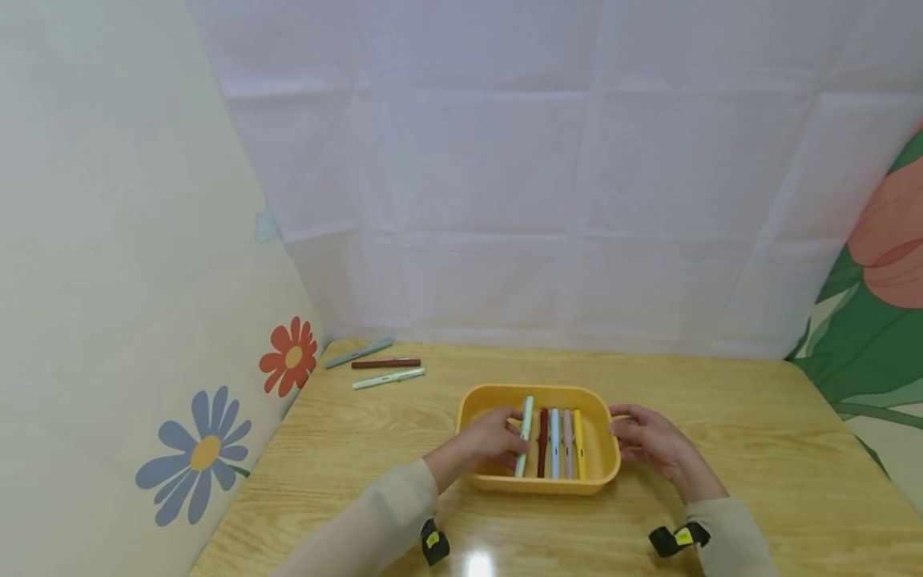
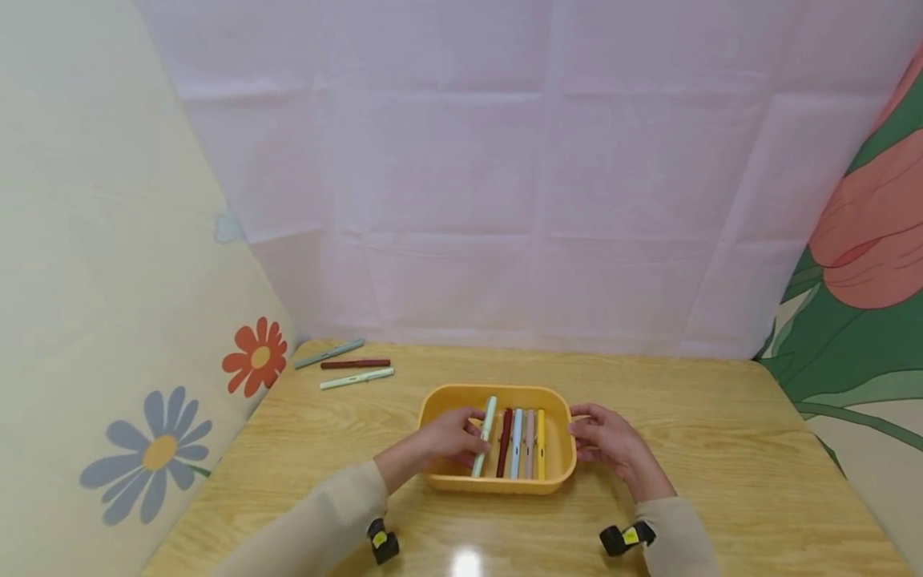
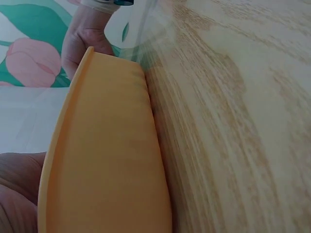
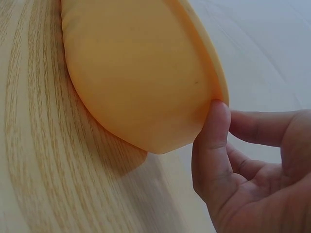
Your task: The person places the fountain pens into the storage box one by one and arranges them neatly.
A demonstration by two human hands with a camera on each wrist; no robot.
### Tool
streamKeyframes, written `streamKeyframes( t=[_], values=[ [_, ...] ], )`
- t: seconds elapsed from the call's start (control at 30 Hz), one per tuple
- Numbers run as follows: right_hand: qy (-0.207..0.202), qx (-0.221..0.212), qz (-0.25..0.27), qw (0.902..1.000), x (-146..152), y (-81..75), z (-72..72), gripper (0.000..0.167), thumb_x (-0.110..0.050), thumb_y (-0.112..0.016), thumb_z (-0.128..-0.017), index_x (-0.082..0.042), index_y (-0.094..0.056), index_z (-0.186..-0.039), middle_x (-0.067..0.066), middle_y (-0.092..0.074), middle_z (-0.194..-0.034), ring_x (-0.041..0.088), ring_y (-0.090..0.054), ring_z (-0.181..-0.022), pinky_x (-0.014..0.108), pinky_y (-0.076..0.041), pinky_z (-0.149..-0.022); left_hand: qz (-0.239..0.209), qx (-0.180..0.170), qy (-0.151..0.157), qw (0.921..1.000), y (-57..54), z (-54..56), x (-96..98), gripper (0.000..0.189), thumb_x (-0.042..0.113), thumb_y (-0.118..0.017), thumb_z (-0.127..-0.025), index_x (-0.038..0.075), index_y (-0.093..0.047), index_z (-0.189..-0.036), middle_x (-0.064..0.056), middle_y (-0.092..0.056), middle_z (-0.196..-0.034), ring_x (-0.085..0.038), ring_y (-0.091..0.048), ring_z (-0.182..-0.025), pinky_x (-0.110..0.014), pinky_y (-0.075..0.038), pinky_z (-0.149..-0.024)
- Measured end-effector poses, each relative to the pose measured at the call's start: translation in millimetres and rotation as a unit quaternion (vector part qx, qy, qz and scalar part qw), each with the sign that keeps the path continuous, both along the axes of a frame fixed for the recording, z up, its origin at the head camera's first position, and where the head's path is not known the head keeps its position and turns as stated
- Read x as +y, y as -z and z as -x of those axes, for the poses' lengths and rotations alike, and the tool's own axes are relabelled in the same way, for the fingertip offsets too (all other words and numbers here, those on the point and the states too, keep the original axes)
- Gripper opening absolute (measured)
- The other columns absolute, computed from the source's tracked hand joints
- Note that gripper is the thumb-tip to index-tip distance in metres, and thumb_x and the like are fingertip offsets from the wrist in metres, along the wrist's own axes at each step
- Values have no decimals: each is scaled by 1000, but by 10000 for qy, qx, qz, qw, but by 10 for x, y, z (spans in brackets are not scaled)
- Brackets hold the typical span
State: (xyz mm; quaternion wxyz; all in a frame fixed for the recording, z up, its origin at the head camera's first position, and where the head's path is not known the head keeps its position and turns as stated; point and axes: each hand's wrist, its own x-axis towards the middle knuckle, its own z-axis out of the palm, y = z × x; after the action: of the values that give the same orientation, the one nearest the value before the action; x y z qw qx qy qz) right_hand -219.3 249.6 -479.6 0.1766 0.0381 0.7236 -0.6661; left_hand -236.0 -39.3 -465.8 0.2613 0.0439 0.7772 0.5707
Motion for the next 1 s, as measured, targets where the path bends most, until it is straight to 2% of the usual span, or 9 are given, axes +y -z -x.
streamKeyframes(
  t=[0.23, 0.37, 0.6, 1.0],
  values=[
    [-20, -16, 36, 10000, 12, -20, 7, 53, -12, -59, -101, 9, -38, -145, 6, -65, -100, 16, -64, -84, 28, -59, -70, 572, 267, 58, 9980, 42, 17, 68, 52, -3, -73, -87, -8, -51, -134, -12, -62, -91, -19, -63, -71, -31, -59, -61],
    [-31, 13, 57, 10000, 20, -33, 7, 52, -12, -58, -101, 8, -39, -145, 5, -65, -101, 16, -64, -84, 28, -59, -70, 721, 305, 42, 9969, 35, 18, 88, 50, -1, -74, -88, -10, -52, -132, -11, -63, -91, -19, -64, -71, -31, -59, -62],
    [-128, 28, 97, 9999, 28, -8, -32, 53, -13, -58, -103, 9, -37, -146, 6, -67, -103, 17, -65, -85, 30, -60, -71, 570, 193, 190, 9980, 74, -2, 102, 46, -4, -73, -87, -13, -54, -128, -12, -67, -90, -19, -66, -71, -34, -61, -63],
    [-111, 20, 137, 9998, 45, -3, -17, 56, -14, -60, -102, 9, -36, -147, 5, -66, -101, 15, -65, -84, 29, -60, -70, 521, 111, 41, 9986, 73, -26, 147, 48, -5, -75, -85, -9, -53, -128, -14, -64, -90, -22, -66, -71, -35, -61, -62]
  ],
)
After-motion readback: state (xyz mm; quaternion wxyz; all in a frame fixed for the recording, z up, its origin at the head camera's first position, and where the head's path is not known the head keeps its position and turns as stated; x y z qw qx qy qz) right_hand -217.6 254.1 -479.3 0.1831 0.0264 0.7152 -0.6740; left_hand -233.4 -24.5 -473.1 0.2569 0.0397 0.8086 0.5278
